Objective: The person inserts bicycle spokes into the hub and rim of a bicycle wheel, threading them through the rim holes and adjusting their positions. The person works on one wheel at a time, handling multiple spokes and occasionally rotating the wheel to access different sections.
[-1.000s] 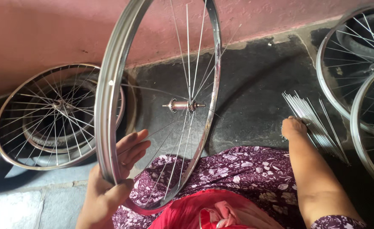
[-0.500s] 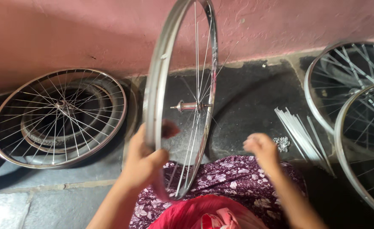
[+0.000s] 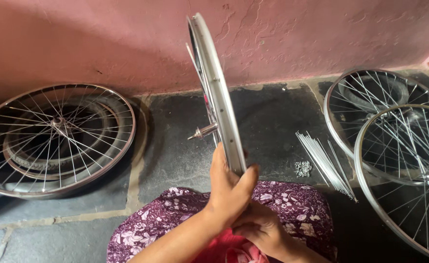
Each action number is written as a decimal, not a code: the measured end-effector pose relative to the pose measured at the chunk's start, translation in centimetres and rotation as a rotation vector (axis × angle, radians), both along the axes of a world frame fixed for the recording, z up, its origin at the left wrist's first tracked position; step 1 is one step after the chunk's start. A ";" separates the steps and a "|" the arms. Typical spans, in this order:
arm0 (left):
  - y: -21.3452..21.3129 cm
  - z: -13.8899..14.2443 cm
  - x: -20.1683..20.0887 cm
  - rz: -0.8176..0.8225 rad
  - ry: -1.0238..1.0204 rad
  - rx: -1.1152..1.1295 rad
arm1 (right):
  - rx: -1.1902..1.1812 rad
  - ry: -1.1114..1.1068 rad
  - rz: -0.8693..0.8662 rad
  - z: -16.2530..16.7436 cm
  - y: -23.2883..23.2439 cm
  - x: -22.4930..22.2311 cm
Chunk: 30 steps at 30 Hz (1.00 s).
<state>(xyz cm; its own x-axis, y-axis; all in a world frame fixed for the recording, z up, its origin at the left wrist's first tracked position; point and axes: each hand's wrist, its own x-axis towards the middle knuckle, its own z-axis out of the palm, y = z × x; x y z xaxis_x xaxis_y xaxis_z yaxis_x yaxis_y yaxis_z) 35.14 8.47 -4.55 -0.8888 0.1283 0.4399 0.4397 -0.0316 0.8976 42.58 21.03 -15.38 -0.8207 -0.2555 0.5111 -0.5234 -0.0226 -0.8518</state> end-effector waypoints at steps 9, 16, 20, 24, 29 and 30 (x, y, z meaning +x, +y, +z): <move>-6.2 -2.1 -7.8 -0.694 -0.106 0.135 | -0.092 -0.031 0.201 -0.3 0.0 -1.0; -3.9 -4.4 -10.3 -0.571 0.074 0.087 | -0.115 -0.009 0.193 -0.2 0.5 -1.0; -2.7 -4.5 -11.0 -0.616 0.119 0.150 | -0.087 -0.001 0.160 -0.8 1.1 -1.0; -1.9 -4.9 -9.1 -0.728 -0.273 0.278 | -0.130 0.065 0.173 -1.4 0.6 -0.9; -2.1 -4.8 -7.4 -0.787 -0.258 0.279 | -0.116 0.220 0.212 -1.5 0.5 0.2; -2.0 -4.6 -7.7 -0.723 -0.242 0.202 | -0.099 0.214 0.190 -1.5 0.4 0.0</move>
<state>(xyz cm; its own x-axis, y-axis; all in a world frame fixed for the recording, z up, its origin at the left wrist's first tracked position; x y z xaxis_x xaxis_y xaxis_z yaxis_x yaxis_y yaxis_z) 27.42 6.44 -9.19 -0.6894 0.6495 0.3207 0.0407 -0.4074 0.9124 42.62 21.43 -16.88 -0.6342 -0.3347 0.6969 -0.6690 -0.2143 -0.7117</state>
